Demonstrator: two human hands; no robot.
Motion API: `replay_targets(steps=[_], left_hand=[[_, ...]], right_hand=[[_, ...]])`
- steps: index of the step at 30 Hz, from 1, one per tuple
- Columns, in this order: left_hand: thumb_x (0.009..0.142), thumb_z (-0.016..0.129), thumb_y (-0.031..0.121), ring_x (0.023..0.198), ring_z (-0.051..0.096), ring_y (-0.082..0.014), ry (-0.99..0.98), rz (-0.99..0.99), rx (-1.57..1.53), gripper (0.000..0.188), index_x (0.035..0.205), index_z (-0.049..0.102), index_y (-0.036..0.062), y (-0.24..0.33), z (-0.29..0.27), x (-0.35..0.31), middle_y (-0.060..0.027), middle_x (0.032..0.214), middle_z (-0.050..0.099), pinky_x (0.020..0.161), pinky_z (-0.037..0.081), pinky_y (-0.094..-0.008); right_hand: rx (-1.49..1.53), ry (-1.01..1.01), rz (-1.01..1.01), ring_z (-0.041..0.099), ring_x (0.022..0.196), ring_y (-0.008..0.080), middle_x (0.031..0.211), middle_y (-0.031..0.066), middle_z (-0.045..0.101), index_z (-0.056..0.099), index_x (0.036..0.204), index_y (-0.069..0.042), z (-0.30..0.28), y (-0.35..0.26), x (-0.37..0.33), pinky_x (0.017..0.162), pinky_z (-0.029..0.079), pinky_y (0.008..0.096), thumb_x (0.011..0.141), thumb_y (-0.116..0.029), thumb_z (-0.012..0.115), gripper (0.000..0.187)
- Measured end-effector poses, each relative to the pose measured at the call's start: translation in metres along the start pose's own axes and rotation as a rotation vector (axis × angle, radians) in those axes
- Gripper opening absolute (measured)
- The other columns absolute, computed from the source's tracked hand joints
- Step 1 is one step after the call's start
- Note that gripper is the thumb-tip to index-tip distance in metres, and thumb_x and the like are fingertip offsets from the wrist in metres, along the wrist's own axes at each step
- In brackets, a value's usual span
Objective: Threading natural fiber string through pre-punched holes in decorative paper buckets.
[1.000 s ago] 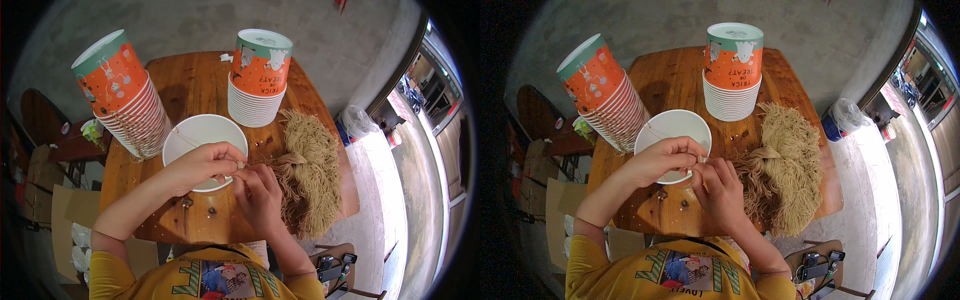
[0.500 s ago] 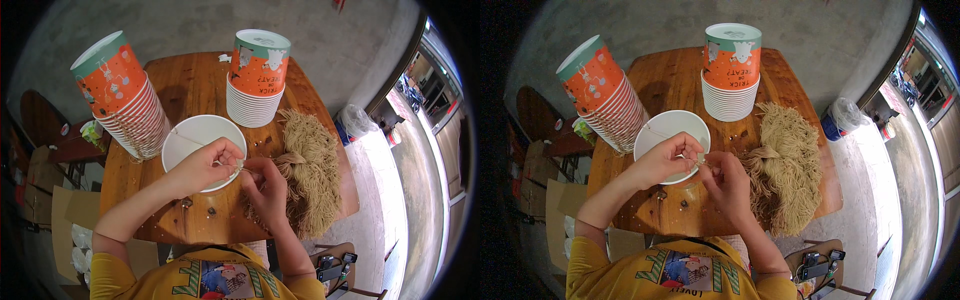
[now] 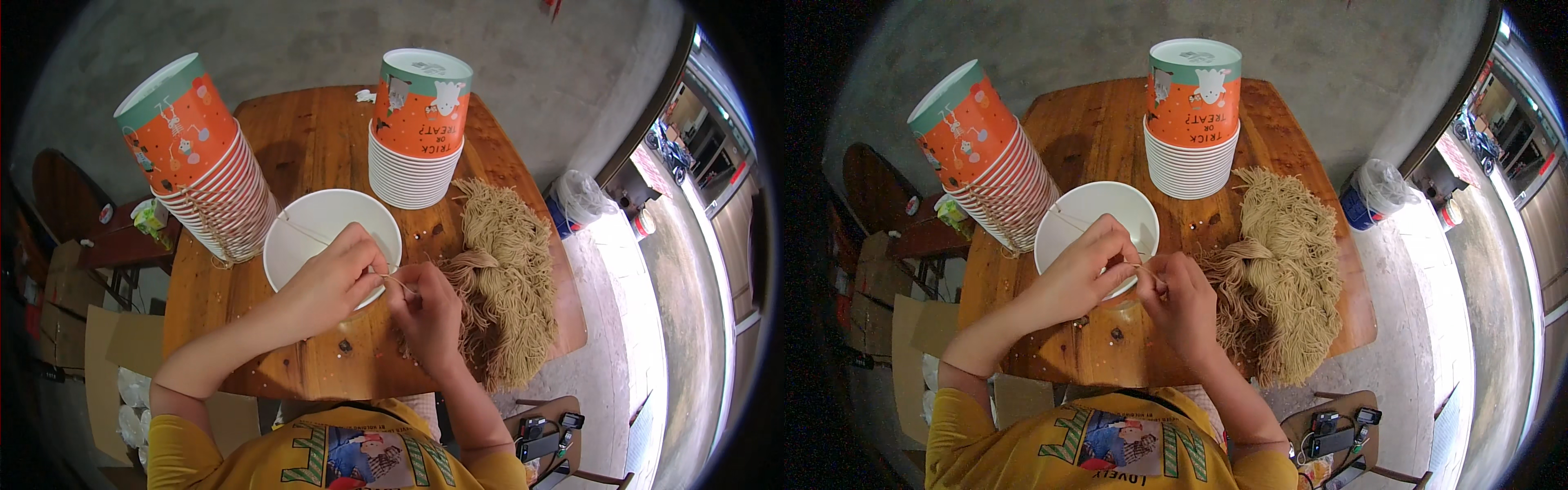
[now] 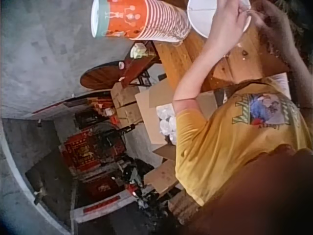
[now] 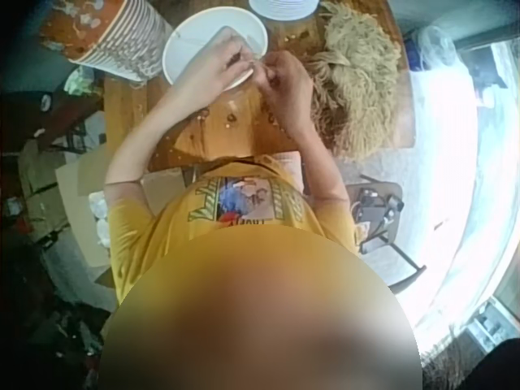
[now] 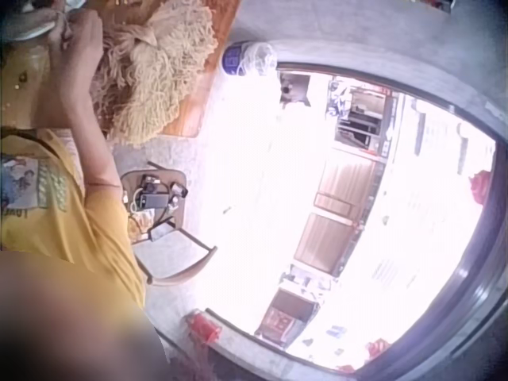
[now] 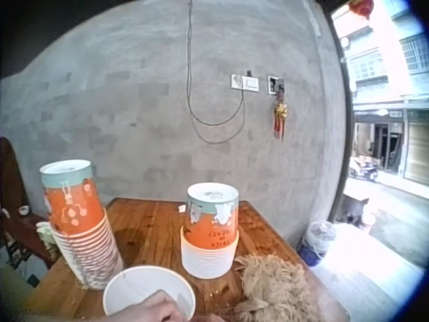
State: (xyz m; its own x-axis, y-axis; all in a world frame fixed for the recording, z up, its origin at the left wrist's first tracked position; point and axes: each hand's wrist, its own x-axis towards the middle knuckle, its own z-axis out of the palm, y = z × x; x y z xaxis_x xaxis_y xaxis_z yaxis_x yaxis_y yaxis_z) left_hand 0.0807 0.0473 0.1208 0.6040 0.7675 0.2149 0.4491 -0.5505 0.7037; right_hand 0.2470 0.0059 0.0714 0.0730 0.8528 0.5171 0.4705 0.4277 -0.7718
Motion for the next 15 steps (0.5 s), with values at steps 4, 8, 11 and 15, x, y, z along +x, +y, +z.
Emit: replay_targets(steps=[4, 8, 11, 15], left_hand=[[0.09, 0.057, 0.008, 0.076, 0.058, -0.0319, 0.102, 0.007, 0.11, 0.007, 0.092, 0.053, 0.0031, 0.006, 0.005, -0.002, -0.0115, 0.092, 0.056, 0.067, 0.047, -0.0372], [0.09, 0.058, 0.008, 0.071, 0.058, -0.0245, 0.116, -0.125, -0.07, 0.007, 0.092, 0.053, 0.0033, 0.007, 0.006, -0.004, -0.0085, 0.083, 0.058, 0.066, 0.047, -0.0338], [0.089, 0.058, 0.006, 0.07, 0.054, -0.0143, 0.086, -0.189, -0.175, 0.007, 0.094, 0.054, 0.0027, 0.001, 0.005, -0.003, -0.0049, 0.079, 0.057, 0.065, 0.045, -0.029], [0.088, 0.058, 0.004, 0.071, 0.049, -0.0078, 0.076, -0.168, -0.289, 0.008, 0.095, 0.055, 0.0019, -0.003, 0.006, -0.002, -0.0006, 0.078, 0.054, 0.066, 0.043, -0.0251]], right_hand=[[-0.135, 0.055, -0.226, 0.057, 0.065, 0.0236, 0.076, 0.0072, 0.056, 0.054, 0.09, -0.006, 0.004, 0.01, -0.004, 0.054, 0.048, 0.0333, 0.077, -0.005, 0.073, 0.022], [-0.187, 0.084, -0.329, 0.056, 0.064, 0.0256, 0.076, 0.007, 0.056, 0.052, 0.093, -0.008, 0.006, 0.014, -0.004, 0.054, 0.047, 0.0351, 0.076, -0.003, 0.072, 0.027], [-0.22, 0.092, -0.36, 0.056, 0.064, 0.0261, 0.076, 0.0068, 0.056, 0.052, 0.095, -0.008, 0.006, 0.013, -0.004, 0.054, 0.047, 0.0353, 0.075, -0.002, 0.073, 0.029], [-0.205, 0.085, -0.354, 0.057, 0.064, 0.026, 0.077, 0.0073, 0.057, 0.052, 0.095, -0.008, 0.006, 0.013, -0.005, 0.054, 0.047, 0.0351, 0.075, -0.002, 0.073, 0.03]])
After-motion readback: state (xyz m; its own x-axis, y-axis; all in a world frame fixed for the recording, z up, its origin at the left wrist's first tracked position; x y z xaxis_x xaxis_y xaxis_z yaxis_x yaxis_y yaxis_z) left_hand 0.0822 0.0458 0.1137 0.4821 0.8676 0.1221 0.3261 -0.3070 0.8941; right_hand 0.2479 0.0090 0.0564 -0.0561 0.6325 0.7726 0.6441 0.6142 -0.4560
